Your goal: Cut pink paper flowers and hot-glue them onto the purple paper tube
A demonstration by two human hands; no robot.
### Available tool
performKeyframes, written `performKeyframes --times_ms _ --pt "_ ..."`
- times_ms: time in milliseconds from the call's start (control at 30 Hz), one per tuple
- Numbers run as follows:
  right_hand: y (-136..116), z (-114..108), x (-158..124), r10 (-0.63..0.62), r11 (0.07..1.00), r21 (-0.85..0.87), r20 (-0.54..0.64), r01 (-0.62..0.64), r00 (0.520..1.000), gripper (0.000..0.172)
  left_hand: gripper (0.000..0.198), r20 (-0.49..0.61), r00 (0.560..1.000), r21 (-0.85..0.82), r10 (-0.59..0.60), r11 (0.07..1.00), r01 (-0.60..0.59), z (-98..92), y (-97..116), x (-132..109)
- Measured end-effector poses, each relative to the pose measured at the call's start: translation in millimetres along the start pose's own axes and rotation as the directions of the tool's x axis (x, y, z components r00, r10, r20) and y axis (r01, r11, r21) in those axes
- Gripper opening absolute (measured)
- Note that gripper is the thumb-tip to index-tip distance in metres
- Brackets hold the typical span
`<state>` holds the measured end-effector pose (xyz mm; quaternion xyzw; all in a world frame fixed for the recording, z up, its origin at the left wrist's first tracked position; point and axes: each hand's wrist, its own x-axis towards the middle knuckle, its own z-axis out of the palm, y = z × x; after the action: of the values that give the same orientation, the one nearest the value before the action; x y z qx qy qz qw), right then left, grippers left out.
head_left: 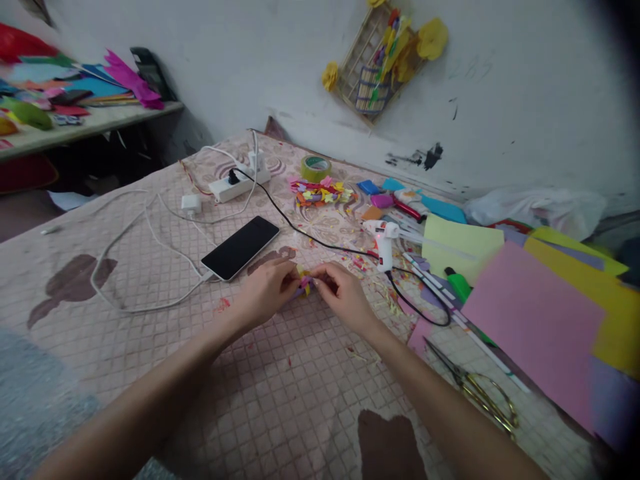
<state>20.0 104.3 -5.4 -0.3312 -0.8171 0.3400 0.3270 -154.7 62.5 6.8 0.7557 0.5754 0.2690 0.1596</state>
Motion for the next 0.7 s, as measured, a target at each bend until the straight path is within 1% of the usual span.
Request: performKeyframes --times_ms 333,500,567,700 --pt "0.7 1.3 -4.1 -0.063 0.998 -0.024 0.008 0.063 0.998 0.022 0.013 0.026 1.000 0.091 -0.011 0.996 0.009 -0.2 4.2 0.9" --pt "2.3 1.9 -4.5 -0.116 0.986 -0.106 0.100 0.126 0.988 0.030 0.009 0.043 0.999 0.133 -0.017 0.991 0.012 -0.4 6.9 0.4" --pt "3.1 2.6 -4.6 -0.110 0.979 -0.159 0.132 0.131 0.985 0.030 0.010 0.054 0.998 0.145 -0.025 0.989 0.017 -0.9 8.2 0.4" --pt "3.1 3.2 -4.3 -0.098 0.963 -0.233 0.157 0.133 0.983 0.027 0.010 0.055 0.998 0.174 -0.028 0.984 0.018 -1.5 9.9 0.6"
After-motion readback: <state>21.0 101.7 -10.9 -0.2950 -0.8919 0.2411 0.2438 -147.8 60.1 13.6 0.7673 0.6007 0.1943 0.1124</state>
